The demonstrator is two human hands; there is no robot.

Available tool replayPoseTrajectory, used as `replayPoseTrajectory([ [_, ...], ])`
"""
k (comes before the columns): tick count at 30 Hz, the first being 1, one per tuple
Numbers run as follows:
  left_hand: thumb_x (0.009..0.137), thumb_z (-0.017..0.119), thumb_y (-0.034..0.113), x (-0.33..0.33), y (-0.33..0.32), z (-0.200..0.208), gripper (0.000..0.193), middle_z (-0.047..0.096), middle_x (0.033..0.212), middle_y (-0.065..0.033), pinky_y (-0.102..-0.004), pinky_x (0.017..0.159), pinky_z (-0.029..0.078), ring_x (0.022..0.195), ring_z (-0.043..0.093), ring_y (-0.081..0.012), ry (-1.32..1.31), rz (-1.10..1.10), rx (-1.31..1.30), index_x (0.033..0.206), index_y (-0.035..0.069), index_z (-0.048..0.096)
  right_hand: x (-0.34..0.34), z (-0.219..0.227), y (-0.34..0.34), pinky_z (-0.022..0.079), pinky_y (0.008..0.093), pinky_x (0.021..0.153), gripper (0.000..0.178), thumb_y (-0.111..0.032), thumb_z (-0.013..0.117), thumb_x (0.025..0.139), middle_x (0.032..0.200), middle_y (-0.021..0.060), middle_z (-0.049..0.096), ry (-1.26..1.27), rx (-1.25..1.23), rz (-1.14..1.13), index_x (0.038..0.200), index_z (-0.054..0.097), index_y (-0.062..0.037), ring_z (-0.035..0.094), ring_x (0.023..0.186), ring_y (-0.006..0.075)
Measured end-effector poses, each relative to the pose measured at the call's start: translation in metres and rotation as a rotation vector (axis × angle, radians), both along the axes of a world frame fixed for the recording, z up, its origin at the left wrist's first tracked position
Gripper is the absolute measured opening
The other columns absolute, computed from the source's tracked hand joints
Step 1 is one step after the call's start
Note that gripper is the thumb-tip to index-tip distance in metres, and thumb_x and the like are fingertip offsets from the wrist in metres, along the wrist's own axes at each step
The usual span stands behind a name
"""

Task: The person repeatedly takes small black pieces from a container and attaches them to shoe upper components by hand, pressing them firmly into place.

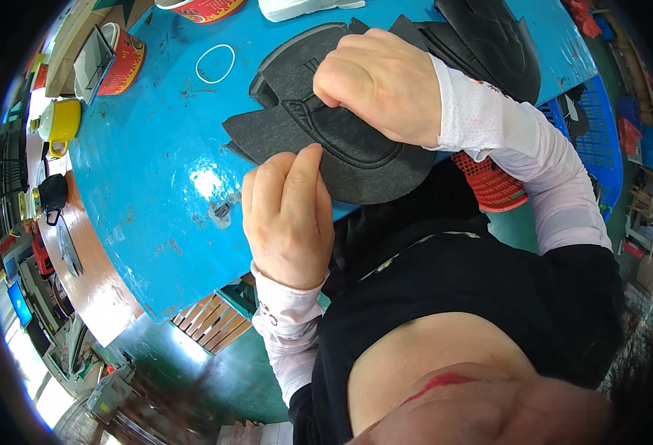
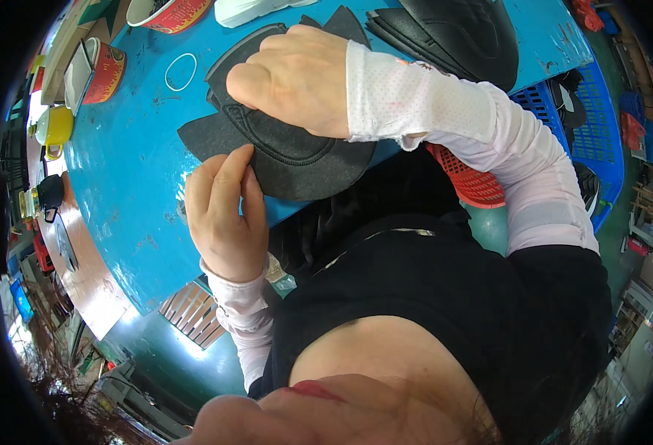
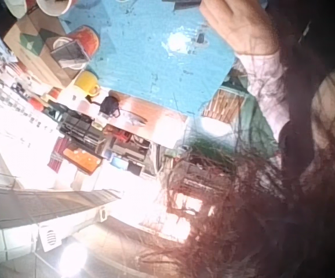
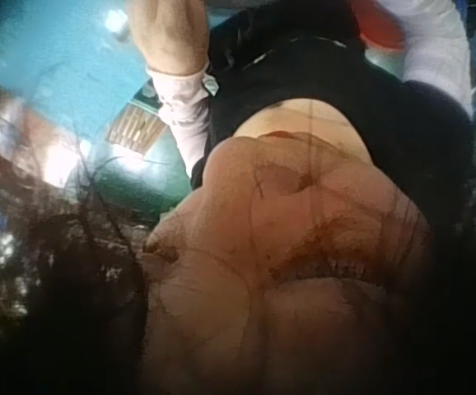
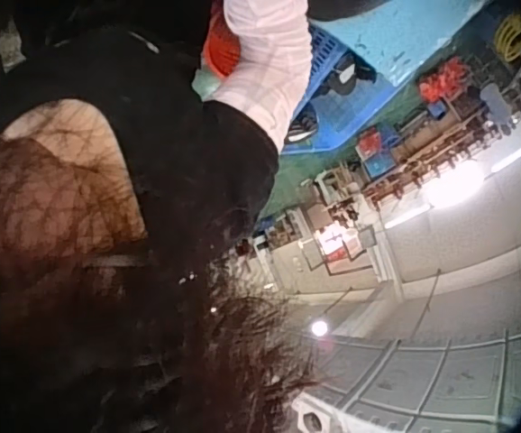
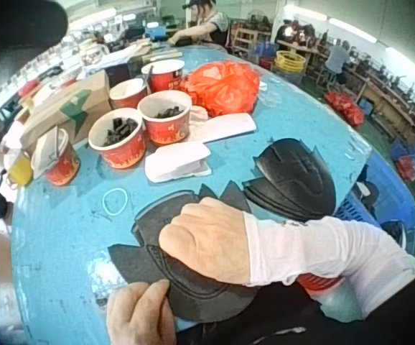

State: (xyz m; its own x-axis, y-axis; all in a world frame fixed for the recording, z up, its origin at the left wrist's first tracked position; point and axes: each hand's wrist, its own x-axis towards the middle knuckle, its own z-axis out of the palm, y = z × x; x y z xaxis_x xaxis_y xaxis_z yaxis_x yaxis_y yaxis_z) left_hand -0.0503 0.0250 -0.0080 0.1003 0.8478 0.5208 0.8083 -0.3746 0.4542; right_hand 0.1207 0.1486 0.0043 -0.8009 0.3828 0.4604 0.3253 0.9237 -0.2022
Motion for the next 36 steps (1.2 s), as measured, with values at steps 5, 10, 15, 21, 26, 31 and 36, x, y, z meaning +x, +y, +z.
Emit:
replayPoseTrajectory([
  [5,0.07,0.066,-0.008,-0.002,0.002,0.002,0.035,0.059,0.089,-0.0117,-0.0353,0.067,0.047,0.076,0.056,-0.0275,0.03,-0.02,-0.018,0.103,0.0,0.065,-0.008,0.006,0.0,0.043,0.0336,0.07,0.013,-0.008,0.059,0.08,0.077,0.0031,0.053,-0.076,0.02,-0.02,0.088,0.049,-0.0086,0.054,0.074,0.0224],
  [10,0.073,0.062,-0.004,0.003,0.017,0.018,0.033,0.055,0.081,-0.0104,-0.0364,0.064,0.046,0.072,0.053,-0.0267,0.169,-0.004,-0.105,0.105,-0.001,0.064,-0.012,0.004,-0.002,0.044,0.0343,0.07,0.015,-0.009,0.06,0.079,0.077,0.0041,0.053,-0.103,0.083,-0.042,0.089,0.049,-0.0081,0.055,0.076,0.0225],
  [15,0.072,0.061,0.0,0.008,0.025,0.012,0.033,0.051,0.076,-0.0105,-0.0369,0.061,0.044,0.07,0.051,-0.0267,0.251,-0.036,-0.081,0.104,-0.004,0.064,-0.005,-0.003,0.0,0.047,0.0349,0.074,0.017,-0.01,0.062,0.079,0.084,0.0055,0.062,-0.124,0.056,-0.061,0.095,0.057,-0.0084,0.061,0.085,0.023],
  [21,0.072,0.061,-0.003,0.012,0.024,0.014,0.035,0.054,0.084,-0.0127,-0.0387,0.069,0.046,0.077,0.054,-0.0299,0.229,0.0,-0.125,0.106,-0.003,0.064,0.009,-0.008,-0.008,0.043,0.0323,0.07,0.01,-0.008,0.065,0.073,0.087,0.0005,0.058,0.121,0.131,-0.113,0.082,0.064,-0.0106,0.058,0.085,0.0204],
  [26,0.073,0.061,-0.002,0.014,0.024,0.012,0.034,0.055,0.085,-0.0127,-0.0391,0.07,0.046,0.078,0.054,-0.0301,0.238,0.038,-0.105,0.106,0.0,0.065,0.006,-0.01,-0.017,0.043,0.0321,0.07,0.01,-0.006,0.066,0.07,0.088,-0.0011,0.058,0.035,0.224,-0.194,0.079,0.067,-0.0111,0.057,0.087,0.0177],
  [31,0.078,0.06,-0.002,0.013,0.02,0.003,0.029,0.058,0.087,-0.0126,-0.0367,0.07,0.046,0.078,0.056,-0.0291,0.159,0.074,-0.002,0.106,0.001,0.064,0.016,-0.015,-0.02,0.043,0.0327,0.074,0.015,-0.012,0.066,0.074,0.089,-0.0025,0.06,0.126,0.22,-0.215,0.088,0.071,-0.0152,0.057,0.089,0.0177],
  [36,0.084,0.067,-0.002,0.01,-0.017,-0.02,0.024,0.064,0.092,-0.0077,-0.0231,0.065,0.048,0.076,0.06,-0.0115,-0.416,0.236,0.112,0.108,-0.001,0.064,0.032,-0.009,-0.05,0.041,0.0321,0.07,0.029,0.001,0.069,0.067,0.09,-0.0013,0.061,0.32,0.098,-0.164,0.091,0.07,-0.0156,0.059,0.083,0.0197],
])
